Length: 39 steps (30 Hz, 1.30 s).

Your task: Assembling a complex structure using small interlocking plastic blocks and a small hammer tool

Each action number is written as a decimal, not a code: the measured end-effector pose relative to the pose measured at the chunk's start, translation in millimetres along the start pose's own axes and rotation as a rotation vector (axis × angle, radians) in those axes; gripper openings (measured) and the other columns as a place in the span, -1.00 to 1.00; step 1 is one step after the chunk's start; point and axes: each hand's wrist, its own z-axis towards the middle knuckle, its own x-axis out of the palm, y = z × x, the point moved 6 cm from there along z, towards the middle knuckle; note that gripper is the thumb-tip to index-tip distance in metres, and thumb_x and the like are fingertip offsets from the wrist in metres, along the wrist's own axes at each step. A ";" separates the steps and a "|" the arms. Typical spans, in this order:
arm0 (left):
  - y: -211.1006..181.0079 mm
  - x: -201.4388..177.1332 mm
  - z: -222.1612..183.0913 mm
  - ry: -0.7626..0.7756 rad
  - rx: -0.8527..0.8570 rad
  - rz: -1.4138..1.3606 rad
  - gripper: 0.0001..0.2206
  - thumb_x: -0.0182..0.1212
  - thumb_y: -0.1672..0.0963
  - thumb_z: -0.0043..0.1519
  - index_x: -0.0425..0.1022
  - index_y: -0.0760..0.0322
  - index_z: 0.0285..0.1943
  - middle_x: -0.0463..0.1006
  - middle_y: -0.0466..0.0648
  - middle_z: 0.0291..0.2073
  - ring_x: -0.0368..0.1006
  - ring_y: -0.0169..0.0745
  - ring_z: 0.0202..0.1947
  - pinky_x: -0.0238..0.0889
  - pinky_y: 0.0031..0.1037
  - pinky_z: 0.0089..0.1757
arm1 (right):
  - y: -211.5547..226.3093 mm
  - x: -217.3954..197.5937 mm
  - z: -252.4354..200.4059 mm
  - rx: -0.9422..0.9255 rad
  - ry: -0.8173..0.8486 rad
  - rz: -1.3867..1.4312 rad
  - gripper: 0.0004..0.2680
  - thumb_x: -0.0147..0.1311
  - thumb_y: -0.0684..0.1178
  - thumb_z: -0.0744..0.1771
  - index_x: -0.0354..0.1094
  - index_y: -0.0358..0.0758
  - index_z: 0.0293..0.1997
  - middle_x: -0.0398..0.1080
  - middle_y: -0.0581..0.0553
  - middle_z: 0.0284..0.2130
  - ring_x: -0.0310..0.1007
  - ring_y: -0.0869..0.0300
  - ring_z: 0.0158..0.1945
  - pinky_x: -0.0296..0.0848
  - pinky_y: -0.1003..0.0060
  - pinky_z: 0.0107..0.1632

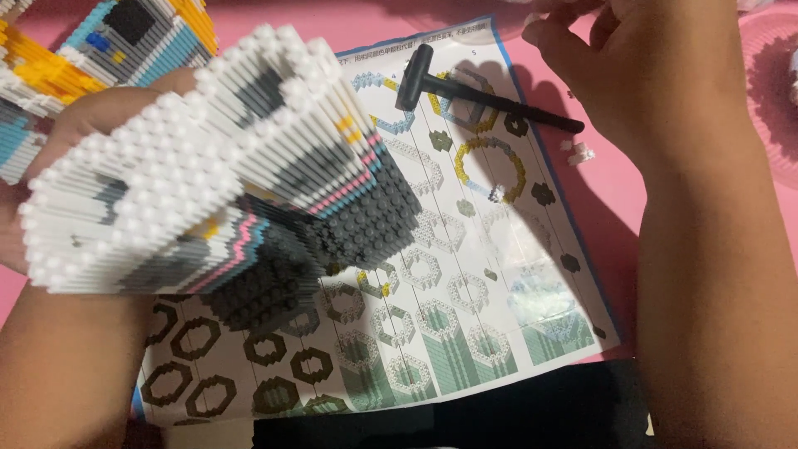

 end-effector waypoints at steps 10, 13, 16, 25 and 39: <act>-24.4 84.2 31.9 0.405 -0.093 0.319 -0.39 0.00 -0.27 0.23 0.33 0.31 -0.40 0.20 -0.05 -0.44 0.09 -0.16 -0.37 -0.07 -0.29 -0.23 | 18.7 -8.7 -7.0 -0.088 -0.140 0.008 -0.42 0.54 -0.12 0.80 0.32 -0.24 -0.36 0.34 -0.01 -0.49 0.29 0.24 -0.42 0.13 0.19 -0.20; -27.8 85.8 31.2 0.346 -0.168 0.277 -0.29 0.17 -0.36 0.27 0.50 0.27 -0.42 0.33 -0.09 -0.49 0.17 -0.23 -0.43 0.02 -0.34 -0.30 | 21.7 -7.4 -9.3 -0.169 -0.155 0.044 -0.73 0.52 -0.28 0.67 0.57 -0.30 -0.12 0.47 -0.11 -0.34 0.40 0.21 -0.38 0.20 0.26 -0.31; -25.8 85.9 28.9 0.331 -0.150 0.232 -0.31 0.18 -0.35 0.28 0.48 0.28 -0.39 0.32 -0.08 -0.46 0.17 -0.23 -0.43 0.03 -0.34 -0.28 | 40.3 -15.5 -9.2 -0.328 -0.172 0.107 -0.86 0.35 -0.47 0.59 0.68 -0.36 0.11 0.56 -0.16 -0.13 0.38 0.13 -0.27 0.32 0.24 -0.26; 12.6 106.0 16.6 0.506 -0.040 0.088 -0.47 0.05 -0.23 0.34 0.55 0.22 -0.20 0.49 -0.14 -0.29 0.43 -0.43 -0.39 0.25 -0.65 -0.40 | 90.7 -31.9 -15.9 -0.341 0.015 0.793 -0.91 0.25 -0.44 0.41 0.40 -0.64 -0.05 0.53 -0.48 -0.09 0.63 -0.08 0.01 0.64 0.18 0.13; -9.3 116.1 25.1 0.534 -0.158 0.124 -0.45 0.00 -0.18 0.29 0.57 0.37 -0.16 0.49 -0.01 -0.23 0.46 -0.15 -0.24 0.28 -0.28 -0.16 | 85.9 -18.4 -40.3 -0.150 -0.009 0.998 -0.84 0.24 -0.18 0.30 0.38 -0.34 -0.09 0.49 -0.26 -0.14 0.61 -0.01 0.02 0.63 0.25 0.19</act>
